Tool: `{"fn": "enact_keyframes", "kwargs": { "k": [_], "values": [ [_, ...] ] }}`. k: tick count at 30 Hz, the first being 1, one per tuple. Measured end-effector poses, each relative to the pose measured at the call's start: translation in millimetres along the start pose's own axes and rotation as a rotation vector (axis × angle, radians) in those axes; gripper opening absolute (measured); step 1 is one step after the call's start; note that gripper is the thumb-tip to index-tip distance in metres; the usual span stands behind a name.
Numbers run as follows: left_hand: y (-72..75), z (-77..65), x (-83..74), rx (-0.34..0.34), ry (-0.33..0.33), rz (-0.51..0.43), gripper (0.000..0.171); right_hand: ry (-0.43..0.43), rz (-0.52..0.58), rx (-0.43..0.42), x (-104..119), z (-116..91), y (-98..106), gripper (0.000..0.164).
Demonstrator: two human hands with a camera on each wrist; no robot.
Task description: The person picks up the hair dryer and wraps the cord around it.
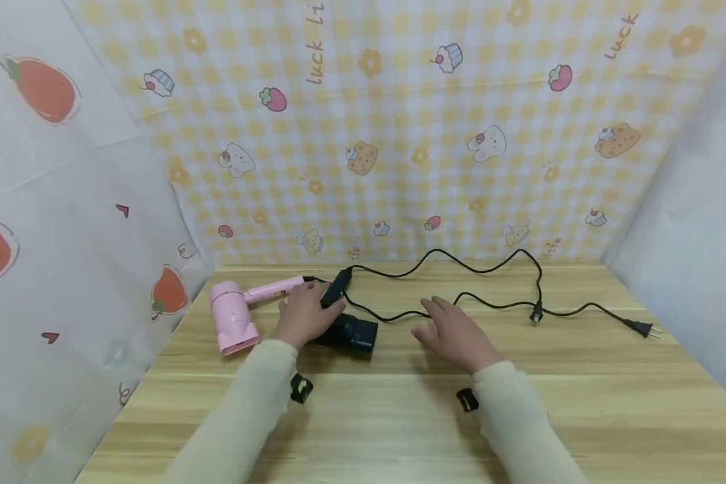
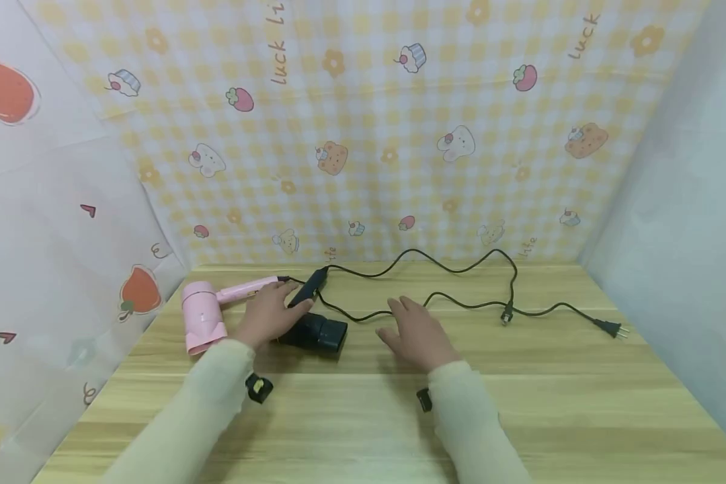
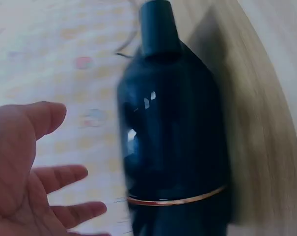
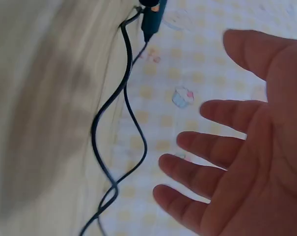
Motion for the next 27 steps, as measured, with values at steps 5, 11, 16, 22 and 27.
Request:
{"fn": "enact_keyframes", "kwargs": {
  "k": [5, 11, 16, 22, 27],
  "values": [
    [-9.9, 31.0, 15.5, 0.151, 0.184, 0.059, 0.078, 0.041, -0.062, 0.045, 2, 28, 7, 0.061],
    [-26.7, 49.4, 28.3, 0.283, 0.394, 0.022, 0.082, 0.07, -0.123, 0.098, -2, 59, 3, 0.06],
    [-29.6, 56.0, 29.1, 0.304, 0.458, 0.007, 0.08, 0.043, -0.167, 0.128, -16, 80, -2, 0.059],
    [-31.2, 58.5, 28.9, 0.298, 0.486, 0.021, 0.076, 0.027, -0.159, 0.155, -18, 86, 1, 0.06],
    [-28.2, 54.3, 25.8, 0.272, 0.455, 0.052, 0.07, 0.035, -0.167, 0.114, -12, 89, 6, 0.062]
  ]
}}
Point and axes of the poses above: each hand's wrist, its own z-axis towards the middle knuckle, its own y-axis out of the back of the hand, x = y × z, the point moved 4 cm from there along z, towards the middle knuckle, and after that the axes turned 7 degrees about x, right-handed, at the moved point
